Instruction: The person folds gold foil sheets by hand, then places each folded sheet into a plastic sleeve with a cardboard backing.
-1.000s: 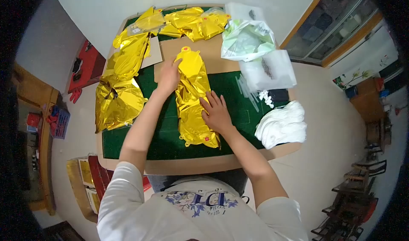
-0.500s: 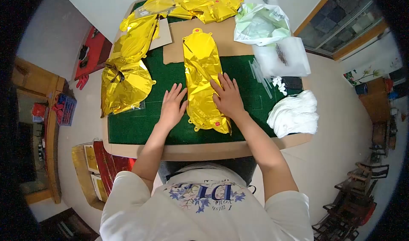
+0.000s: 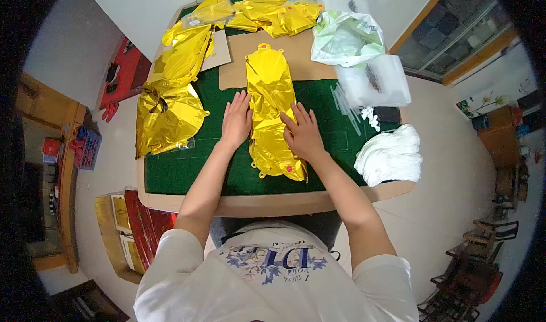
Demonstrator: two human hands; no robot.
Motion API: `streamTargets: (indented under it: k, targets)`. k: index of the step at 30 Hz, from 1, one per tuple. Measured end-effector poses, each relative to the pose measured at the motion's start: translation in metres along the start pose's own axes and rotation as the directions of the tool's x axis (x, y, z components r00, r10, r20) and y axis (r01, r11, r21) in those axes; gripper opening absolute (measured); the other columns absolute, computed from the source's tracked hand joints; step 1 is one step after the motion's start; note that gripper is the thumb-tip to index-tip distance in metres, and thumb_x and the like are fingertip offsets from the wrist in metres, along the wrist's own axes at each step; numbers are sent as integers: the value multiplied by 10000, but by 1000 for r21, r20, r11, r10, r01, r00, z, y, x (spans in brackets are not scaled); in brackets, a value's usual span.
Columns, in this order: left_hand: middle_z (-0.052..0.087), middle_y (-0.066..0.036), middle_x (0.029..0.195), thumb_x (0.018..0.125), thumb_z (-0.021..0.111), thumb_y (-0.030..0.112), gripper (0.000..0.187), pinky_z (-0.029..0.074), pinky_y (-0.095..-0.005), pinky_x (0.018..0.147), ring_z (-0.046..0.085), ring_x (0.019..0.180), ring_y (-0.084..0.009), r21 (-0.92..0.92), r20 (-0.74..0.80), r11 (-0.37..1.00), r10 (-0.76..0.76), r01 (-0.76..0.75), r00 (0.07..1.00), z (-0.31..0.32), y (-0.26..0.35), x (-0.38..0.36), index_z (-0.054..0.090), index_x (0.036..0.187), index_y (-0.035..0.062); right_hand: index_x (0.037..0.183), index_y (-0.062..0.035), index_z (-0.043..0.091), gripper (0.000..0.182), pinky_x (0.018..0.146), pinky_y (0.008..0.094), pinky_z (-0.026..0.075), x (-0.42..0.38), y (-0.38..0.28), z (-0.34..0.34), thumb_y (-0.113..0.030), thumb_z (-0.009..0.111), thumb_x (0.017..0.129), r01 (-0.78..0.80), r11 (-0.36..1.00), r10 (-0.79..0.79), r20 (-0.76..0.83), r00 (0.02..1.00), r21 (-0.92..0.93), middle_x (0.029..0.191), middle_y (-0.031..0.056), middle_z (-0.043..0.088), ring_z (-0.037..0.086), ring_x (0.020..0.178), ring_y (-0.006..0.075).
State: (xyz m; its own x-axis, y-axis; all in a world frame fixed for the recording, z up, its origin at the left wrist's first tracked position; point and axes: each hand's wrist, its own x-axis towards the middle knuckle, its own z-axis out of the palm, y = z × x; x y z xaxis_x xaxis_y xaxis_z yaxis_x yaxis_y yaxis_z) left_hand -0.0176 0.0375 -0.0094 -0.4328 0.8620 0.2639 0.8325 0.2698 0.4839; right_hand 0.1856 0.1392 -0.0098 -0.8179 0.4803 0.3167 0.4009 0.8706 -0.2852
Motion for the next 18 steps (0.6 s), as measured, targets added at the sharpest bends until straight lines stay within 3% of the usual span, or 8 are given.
streamTargets:
  k: [12,14,18]
  targets:
    - [407,-68,1473,969,473,206,439,175,-513,1150,303,1401,-248,264,87,963,38,-60,995,9,-10,25,450,1389,83,1323,-165,523,433,1125,530,223,-1,-1,0,-210,526,892,-15,1000,15,2,1000,17,1467,165,357,296,1389,338]
    - [430,-53,1456,971,462,222,427,176,-536,1143,315,1394,-247,327,16,938,113,-112,994,11,-17,38,462,1379,96,1326,-168,520,434,1125,531,224,0,0,-1,-210,525,894,-13,1000,13,-1,1000,16,1467,165,357,296,1390,338]
    - [466,-44,1426,963,465,261,433,188,-547,1134,327,1387,-234,361,21,917,173,-169,985,10,-24,76,466,1371,114,1332,-177,514,438,1125,532,222,-1,0,1,-211,527,896,-11,1000,11,5,1000,13,1467,164,357,291,1392,339]
